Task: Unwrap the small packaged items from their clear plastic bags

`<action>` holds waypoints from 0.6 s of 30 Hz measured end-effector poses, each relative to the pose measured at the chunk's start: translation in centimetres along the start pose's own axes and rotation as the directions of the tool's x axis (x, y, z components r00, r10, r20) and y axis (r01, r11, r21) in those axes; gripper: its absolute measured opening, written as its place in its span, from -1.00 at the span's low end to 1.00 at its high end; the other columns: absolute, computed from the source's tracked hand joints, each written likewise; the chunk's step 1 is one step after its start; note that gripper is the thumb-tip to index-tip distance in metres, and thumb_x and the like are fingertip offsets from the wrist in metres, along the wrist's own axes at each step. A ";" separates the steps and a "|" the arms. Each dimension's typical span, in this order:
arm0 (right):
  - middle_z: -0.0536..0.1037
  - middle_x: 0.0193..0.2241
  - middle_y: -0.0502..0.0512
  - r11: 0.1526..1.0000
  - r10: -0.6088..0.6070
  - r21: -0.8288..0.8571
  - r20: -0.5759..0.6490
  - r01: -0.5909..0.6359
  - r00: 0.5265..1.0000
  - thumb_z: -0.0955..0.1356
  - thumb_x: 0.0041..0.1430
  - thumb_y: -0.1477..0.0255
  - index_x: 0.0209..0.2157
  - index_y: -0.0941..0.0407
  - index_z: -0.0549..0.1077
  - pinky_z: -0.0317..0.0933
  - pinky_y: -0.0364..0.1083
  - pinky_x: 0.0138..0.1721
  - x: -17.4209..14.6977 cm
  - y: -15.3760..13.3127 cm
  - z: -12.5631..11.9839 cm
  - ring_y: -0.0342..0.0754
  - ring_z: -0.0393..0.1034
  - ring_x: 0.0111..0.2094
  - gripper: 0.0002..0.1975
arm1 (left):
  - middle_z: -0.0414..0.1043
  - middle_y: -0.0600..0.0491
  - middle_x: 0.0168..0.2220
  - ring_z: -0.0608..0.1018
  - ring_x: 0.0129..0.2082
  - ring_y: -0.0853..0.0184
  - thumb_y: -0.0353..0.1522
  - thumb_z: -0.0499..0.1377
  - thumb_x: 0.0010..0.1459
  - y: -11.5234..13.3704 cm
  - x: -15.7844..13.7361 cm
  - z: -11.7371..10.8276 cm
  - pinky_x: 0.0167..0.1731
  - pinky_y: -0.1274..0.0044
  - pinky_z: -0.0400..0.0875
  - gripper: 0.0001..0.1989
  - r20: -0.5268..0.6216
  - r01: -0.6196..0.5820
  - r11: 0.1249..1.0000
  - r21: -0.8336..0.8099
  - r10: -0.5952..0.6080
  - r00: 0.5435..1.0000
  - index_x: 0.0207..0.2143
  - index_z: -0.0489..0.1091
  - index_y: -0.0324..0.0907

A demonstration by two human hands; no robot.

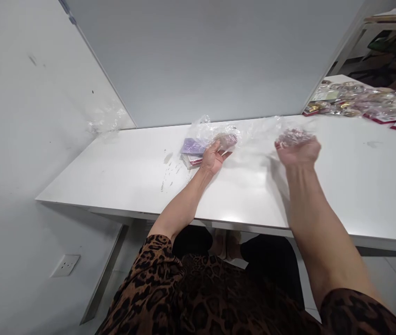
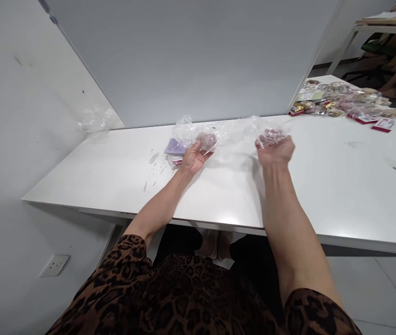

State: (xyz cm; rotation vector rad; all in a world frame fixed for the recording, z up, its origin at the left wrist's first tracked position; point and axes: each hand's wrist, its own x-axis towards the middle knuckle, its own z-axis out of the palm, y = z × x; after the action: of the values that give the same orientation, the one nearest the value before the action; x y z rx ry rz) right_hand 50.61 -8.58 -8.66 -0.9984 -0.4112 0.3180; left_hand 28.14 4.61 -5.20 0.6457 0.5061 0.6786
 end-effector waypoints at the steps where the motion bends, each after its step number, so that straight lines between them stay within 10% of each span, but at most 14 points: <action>1: 0.46 -0.31 0.13 0.999 0.004 0.053 -0.078 0.000 0.997 0.34 0.05 0.02 -0.47 0.01 0.19 0.32 0.08 -0.27 0.6 -0.6 -1.0 0.02 0.39 -0.31 -0.62 | 0.67 -0.04 0.02 0.55 0.29 0.14 -0.42 0.20 0.35 0.1 0.1 -0.2 0.27 0.23 0.45 -0.87 0.004 -0.009 1.000 0.020 0.009 1.000 -0.11 0.55 -0.18; 4: 0.53 -0.08 0.18 0.994 0.074 0.090 -0.181 -0.058 0.981 0.35 0.07 -0.02 -0.39 -0.02 0.34 0.31 0.06 -0.22 1.0 -2.3 -2.1 0.04 0.43 -0.16 -0.64 | 0.69 0.00 -0.10 0.64 0.16 0.16 -0.43 0.28 0.28 -0.1 0.3 -0.5 0.27 0.21 0.46 -0.89 0.036 -0.009 0.998 0.064 0.007 0.999 -0.15 0.56 -0.18; 8: 0.58 0.00 0.09 0.979 0.111 -0.179 0.102 -0.092 0.988 0.57 -0.10 0.01 -0.19 -0.04 0.52 0.28 0.03 -0.07 -1.6 -2.4 0.9 0.05 0.42 0.02 -0.51 | 0.69 0.02 -0.18 0.68 0.02 0.22 -0.46 0.33 0.21 -0.5 0.2 -0.7 0.24 0.25 0.49 -0.90 0.092 0.020 0.993 0.116 -0.030 0.995 -0.19 0.58 -0.16; 18: 0.60 -0.33 -0.02 0.939 0.301 -0.317 0.574 -0.132 0.762 0.63 -0.08 -0.04 -0.23 0.02 0.65 0.28 0.00 -0.05 -6.5 -2.3 5.0 -0.05 0.41 -0.28 -0.49 | 0.58 0.18 -0.39 0.58 -0.41 0.47 -0.48 0.49 0.02 -1.4 0.7 -0.8 -0.26 0.61 0.44 -0.69 0.169 -0.015 0.995 0.099 -0.002 0.986 -0.25 0.44 -0.20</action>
State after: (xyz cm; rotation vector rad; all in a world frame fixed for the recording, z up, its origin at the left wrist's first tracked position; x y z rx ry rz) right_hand 42.71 -8.94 -5.51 -1.1923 -0.9580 0.8358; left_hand 28.69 4.58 -6.82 0.7917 0.3821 0.6011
